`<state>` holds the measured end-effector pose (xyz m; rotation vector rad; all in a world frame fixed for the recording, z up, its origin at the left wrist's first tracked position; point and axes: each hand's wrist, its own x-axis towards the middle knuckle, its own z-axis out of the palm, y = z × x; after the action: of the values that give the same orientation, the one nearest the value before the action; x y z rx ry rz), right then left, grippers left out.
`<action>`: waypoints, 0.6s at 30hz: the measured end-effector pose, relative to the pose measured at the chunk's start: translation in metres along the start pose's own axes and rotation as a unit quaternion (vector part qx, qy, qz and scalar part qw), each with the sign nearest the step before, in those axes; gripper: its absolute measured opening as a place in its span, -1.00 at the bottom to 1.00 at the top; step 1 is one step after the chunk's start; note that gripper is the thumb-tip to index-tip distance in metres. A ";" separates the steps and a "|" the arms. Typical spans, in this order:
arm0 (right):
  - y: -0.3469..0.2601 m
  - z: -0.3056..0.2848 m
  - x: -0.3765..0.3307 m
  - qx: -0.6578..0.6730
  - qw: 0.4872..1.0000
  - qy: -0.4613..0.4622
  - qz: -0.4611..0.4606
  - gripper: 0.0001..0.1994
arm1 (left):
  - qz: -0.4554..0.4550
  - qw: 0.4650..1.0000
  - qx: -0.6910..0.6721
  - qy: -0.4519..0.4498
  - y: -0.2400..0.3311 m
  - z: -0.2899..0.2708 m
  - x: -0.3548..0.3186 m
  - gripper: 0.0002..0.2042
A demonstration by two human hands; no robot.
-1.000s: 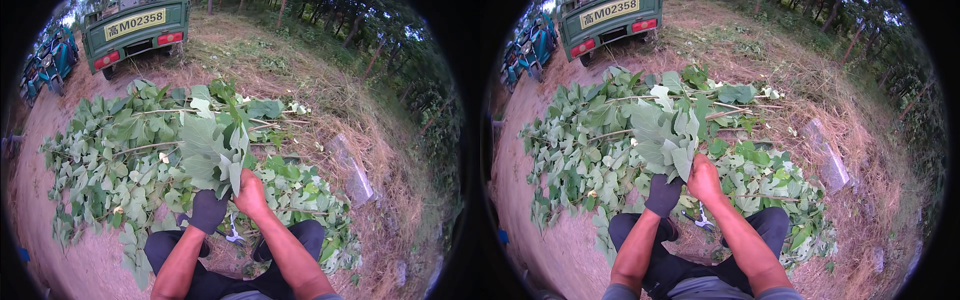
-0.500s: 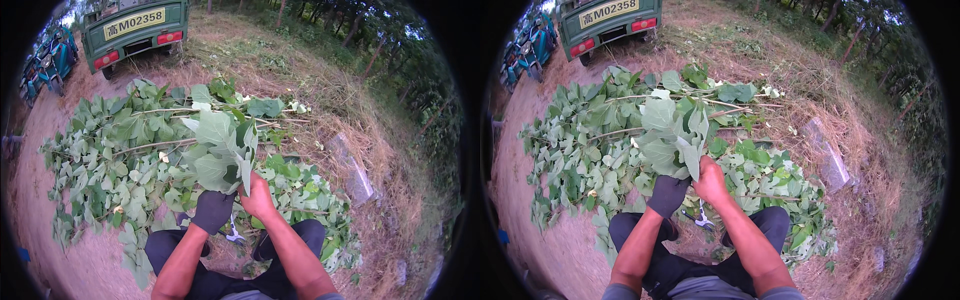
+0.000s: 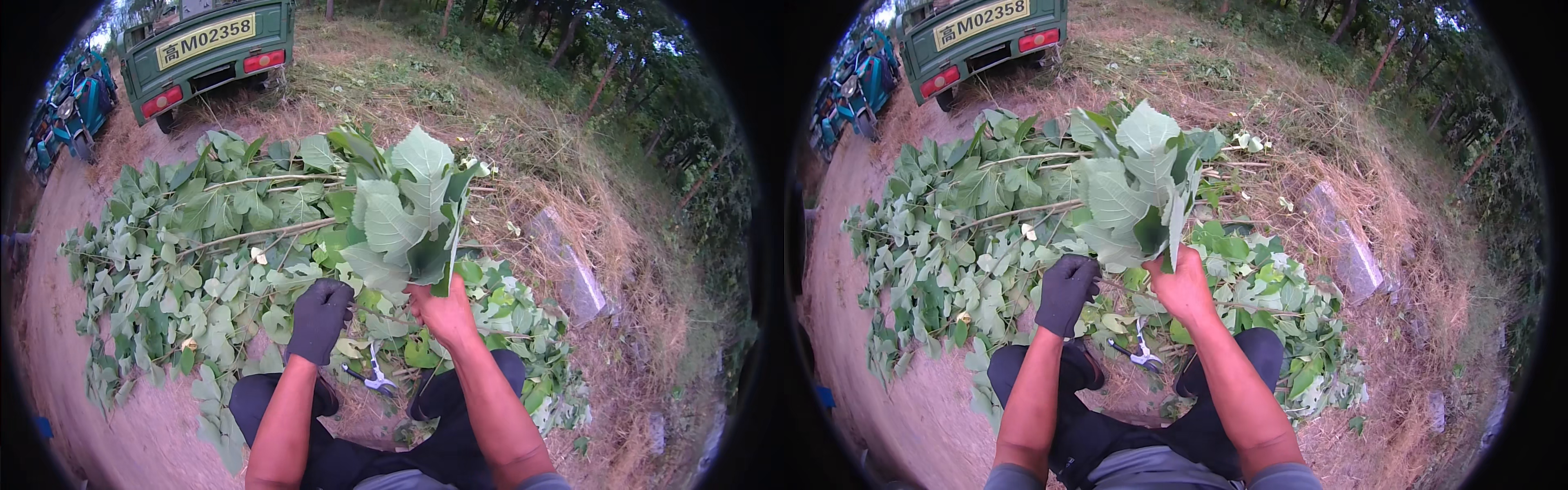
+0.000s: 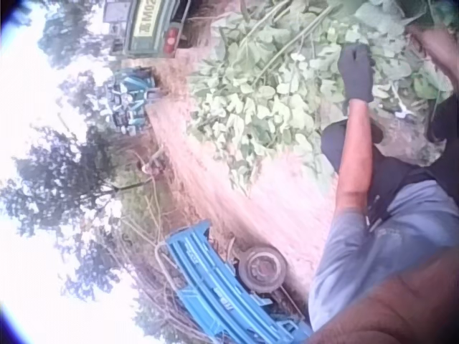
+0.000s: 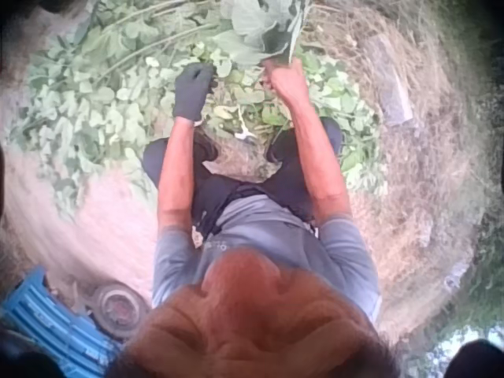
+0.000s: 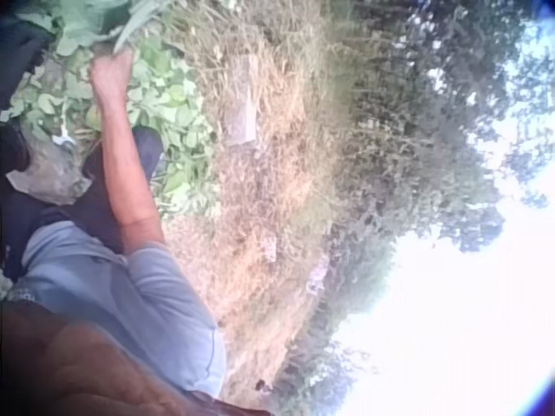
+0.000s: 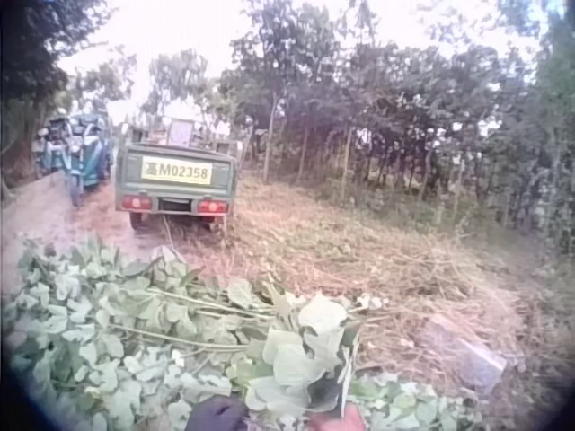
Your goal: The person sits on the ground and uses pruning shears to trim leaves and small branches from a pile of cut plant stems. The person repeatedly picks up stems, cuts off leaves, and places the trimmed pieces back on the pile.
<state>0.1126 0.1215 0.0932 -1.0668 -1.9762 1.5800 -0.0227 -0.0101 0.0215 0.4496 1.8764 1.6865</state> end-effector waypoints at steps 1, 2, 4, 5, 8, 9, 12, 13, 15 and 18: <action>0.016 -0.011 0.005 0.035 0.999 0.016 0.039 -0.87 | -0.008 1.000 -0.012 -0.002 0.004 0.001 -0.001 -0.82; 0.036 -0.022 0.012 0.070 0.994 0.032 0.077 -0.82 | -0.006 0.999 -0.035 -0.011 0.005 0.004 -0.001 -0.81; 0.065 -0.031 0.010 0.152 0.984 0.027 0.090 -0.81 | -0.005 0.997 -0.075 -0.023 0.005 0.004 -0.001 -0.80; 0.081 -0.031 0.006 0.155 0.982 0.029 0.100 -0.82 | -0.001 0.995 -0.092 -0.026 0.006 0.004 -0.001 -0.81; 0.120 -0.033 -0.001 0.146 0.981 0.033 0.121 -0.82 | 0.012 0.991 -0.129 -0.034 0.008 0.001 -0.002 -0.81; 0.128 -0.032 -0.004 0.134 0.982 0.033 0.128 -0.82 | 0.016 0.991 -0.127 -0.035 0.012 0.001 -0.003 -0.81; 0.150 -0.032 -0.006 0.107 0.984 0.024 0.138 -0.80 | 0.018 0.990 -0.131 -0.044 0.012 0.001 -0.006 -0.83; 0.155 -0.032 -0.006 0.112 0.984 0.019 0.140 -0.80 | 0.024 0.992 -0.115 -0.049 0.013 0.001 -0.007 -0.84; 0.164 -0.033 -0.008 0.106 0.987 0.016 0.120 -0.80 | 0.036 0.994 -0.084 -0.067 0.021 0.003 -0.011 -0.85; 0.172 -0.036 -0.002 0.099 0.990 -0.043 0.094 -0.82 | 0.084 0.992 0.008 -0.090 0.039 -0.001 -0.025 -0.85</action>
<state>0.1939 0.1556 -0.0585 -1.1486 -1.7694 1.9043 -0.0087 -0.0195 0.0648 0.7600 1.7625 1.6763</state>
